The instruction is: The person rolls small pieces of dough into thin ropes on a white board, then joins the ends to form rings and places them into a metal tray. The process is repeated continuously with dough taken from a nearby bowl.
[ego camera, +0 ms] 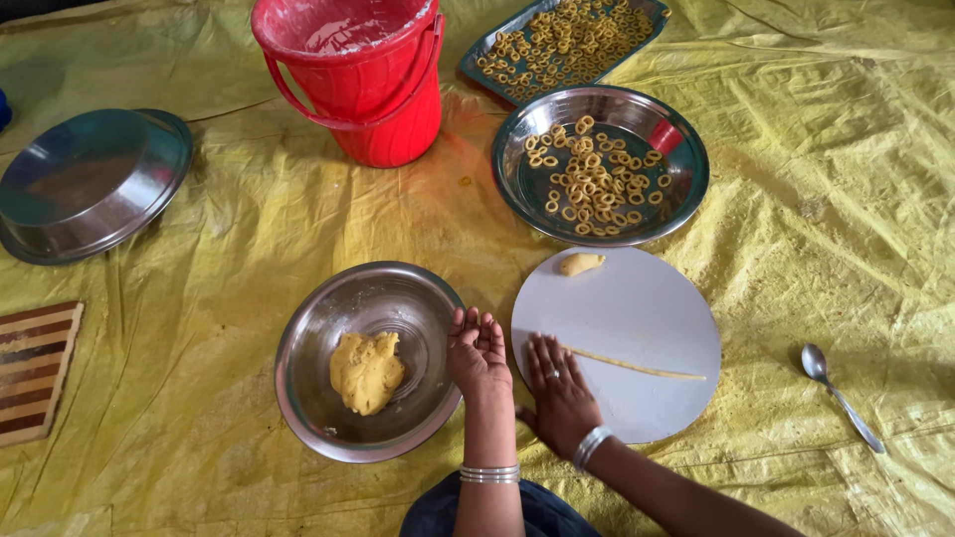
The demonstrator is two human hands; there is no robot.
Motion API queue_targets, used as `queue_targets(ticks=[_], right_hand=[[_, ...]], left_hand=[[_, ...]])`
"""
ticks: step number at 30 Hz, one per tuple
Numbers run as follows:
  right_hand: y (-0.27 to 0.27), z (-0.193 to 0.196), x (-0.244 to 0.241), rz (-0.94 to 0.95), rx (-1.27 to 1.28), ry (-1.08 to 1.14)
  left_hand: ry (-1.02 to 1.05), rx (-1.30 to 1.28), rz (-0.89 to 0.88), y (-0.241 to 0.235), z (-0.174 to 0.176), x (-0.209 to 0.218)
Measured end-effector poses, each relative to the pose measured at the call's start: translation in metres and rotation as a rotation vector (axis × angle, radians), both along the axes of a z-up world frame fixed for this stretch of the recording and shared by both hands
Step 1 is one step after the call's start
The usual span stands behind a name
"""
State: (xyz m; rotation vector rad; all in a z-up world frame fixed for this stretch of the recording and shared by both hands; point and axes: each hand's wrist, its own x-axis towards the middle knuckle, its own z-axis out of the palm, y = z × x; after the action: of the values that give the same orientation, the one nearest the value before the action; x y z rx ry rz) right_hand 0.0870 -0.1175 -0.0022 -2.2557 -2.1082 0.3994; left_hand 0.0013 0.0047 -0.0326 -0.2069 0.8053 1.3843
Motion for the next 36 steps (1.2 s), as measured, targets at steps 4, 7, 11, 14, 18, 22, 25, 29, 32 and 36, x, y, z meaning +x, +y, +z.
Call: queue_targets(ticks=[4, 7, 11, 14, 18, 22, 25, 29, 32, 36], right_hand=[[0.043, 0.005, 0.026, -0.033, 0.105, -0.101], [0.063, 0.004, 0.038, -0.072, 0.078, -0.105], [0.037, -0.011, 0.03, 0.027, 0.157, -0.069], [0.019, -0.02, 0.032, 0.07, 0.313, -0.048], [0.022, -0.021, 0.045, -0.235, 0.397, 0.107], [0.042, -0.008, 0.05, -0.105, 0.496, -0.01], [0.053, 0.008, 0.044, -0.06, 0.452, -0.017], [0.066, 0.046, 0.061, -0.252, 0.53, 0.285], [0.066, 0.081, 0.089, -0.193, 0.841, 0.528], [0.037, 0.107, 0.122, -0.425, 0.786, 0.839]], left_hand=[[-0.004, -0.012, -0.013, 0.002, -0.006, 0.001], [-0.019, -0.046, -0.022, 0.006, -0.011, 0.002], [-0.029, -0.026, -0.033, 0.007, -0.016, 0.003], [-0.026, -0.019, -0.026, 0.007, -0.015, 0.004], [-0.031, -0.017, -0.001, 0.004, -0.01, 0.003], [-0.017, -0.016, 0.017, 0.004, -0.001, 0.004], [-0.008, -0.016, 0.017, 0.003, 0.0, 0.002], [0.019, -0.061, -0.017, 0.007, -0.001, 0.002], [-0.036, -0.097, -0.037, 0.009, -0.007, 0.006], [-0.066, -0.048, -0.092, 0.009, -0.013, 0.011]])
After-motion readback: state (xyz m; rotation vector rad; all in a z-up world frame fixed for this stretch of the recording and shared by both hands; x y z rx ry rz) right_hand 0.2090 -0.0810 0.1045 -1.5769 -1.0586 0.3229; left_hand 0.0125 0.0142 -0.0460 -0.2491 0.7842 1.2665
